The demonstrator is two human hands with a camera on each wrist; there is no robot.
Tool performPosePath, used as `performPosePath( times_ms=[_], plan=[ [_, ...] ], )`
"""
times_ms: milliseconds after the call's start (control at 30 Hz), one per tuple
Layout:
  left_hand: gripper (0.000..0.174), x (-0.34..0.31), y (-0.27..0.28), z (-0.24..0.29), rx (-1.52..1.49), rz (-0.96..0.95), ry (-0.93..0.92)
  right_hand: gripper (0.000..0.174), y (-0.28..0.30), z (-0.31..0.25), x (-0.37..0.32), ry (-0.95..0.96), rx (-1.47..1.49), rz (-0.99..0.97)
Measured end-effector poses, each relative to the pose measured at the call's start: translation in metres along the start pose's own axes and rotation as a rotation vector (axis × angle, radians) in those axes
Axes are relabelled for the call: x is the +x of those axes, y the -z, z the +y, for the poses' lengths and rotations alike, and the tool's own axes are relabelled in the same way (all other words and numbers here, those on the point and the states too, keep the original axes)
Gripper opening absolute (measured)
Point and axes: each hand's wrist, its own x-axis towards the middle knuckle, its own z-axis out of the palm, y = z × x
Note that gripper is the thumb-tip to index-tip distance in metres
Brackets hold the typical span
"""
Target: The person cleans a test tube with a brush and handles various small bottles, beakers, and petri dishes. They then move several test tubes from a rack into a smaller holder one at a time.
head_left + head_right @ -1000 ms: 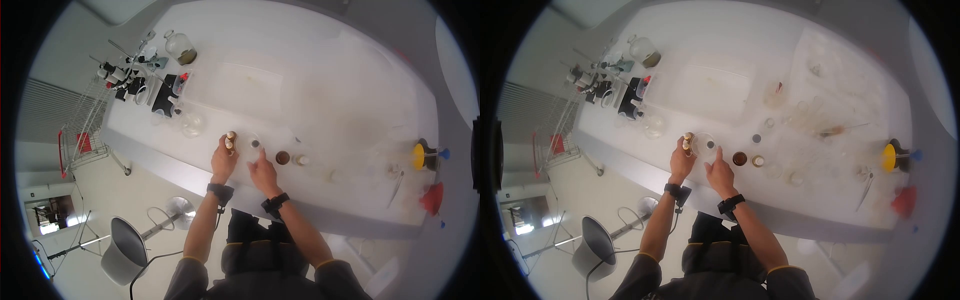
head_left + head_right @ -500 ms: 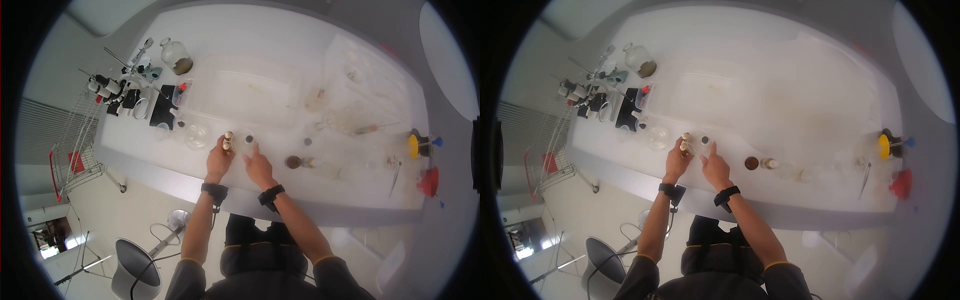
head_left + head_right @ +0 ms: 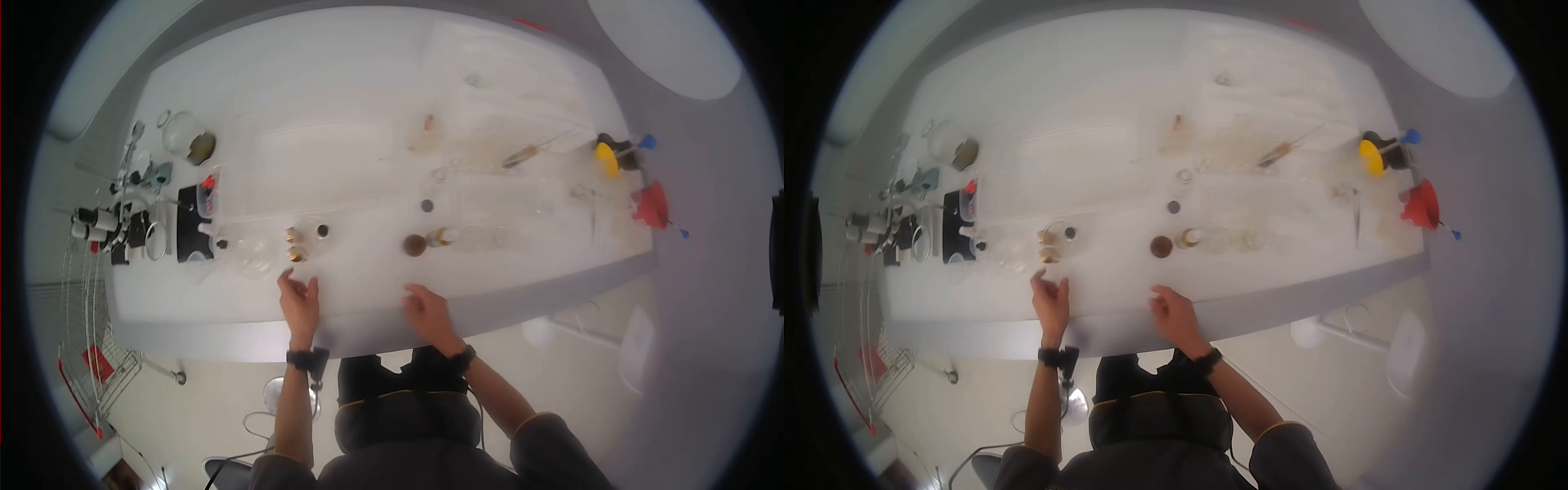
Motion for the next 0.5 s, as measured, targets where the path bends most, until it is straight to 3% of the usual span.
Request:
performPosePath(
  times_ms=[100, 200, 267, 333, 400, 500],
  plan=[
    [0.04, -0.042, -0.006, 0.014, -0.046, -0.068, 0.074, 0.025, 0.064, 0.029, -0.022, -0.02, -0.129, 0.174],
    [0.043, -0.077, -0.032, 0.043, -0.055, -0.157, -0.013, 0.036, 0.121, 0.052, -0.012, -0.033, -0.225, 0.317],
    [0.052, -0.091, -0.057, 0.077, -0.042, -0.222, -0.039, 0.044, 0.146, 0.061, 0.01, -0.028, -0.229, 0.338],
    [0.068, -0.094, -0.084, 0.115, -0.054, -0.09, -0.234, 0.053, 0.153, 0.063, 0.025, -0.039, -0.215, 0.357],
    [0.081, -0.088, -0.114, 0.129, -0.077, -0.059, -0.181, 0.065, 0.158, 0.061, 0.039, 0.013, -0.166, 0.382],
    [0.08, -0.069, -0.147, 0.142, -0.068, 0.006, -0.145, 0.068, 0.16, 0.058, 0.052, -0.03, -0.092, 0.297]
  ],
)
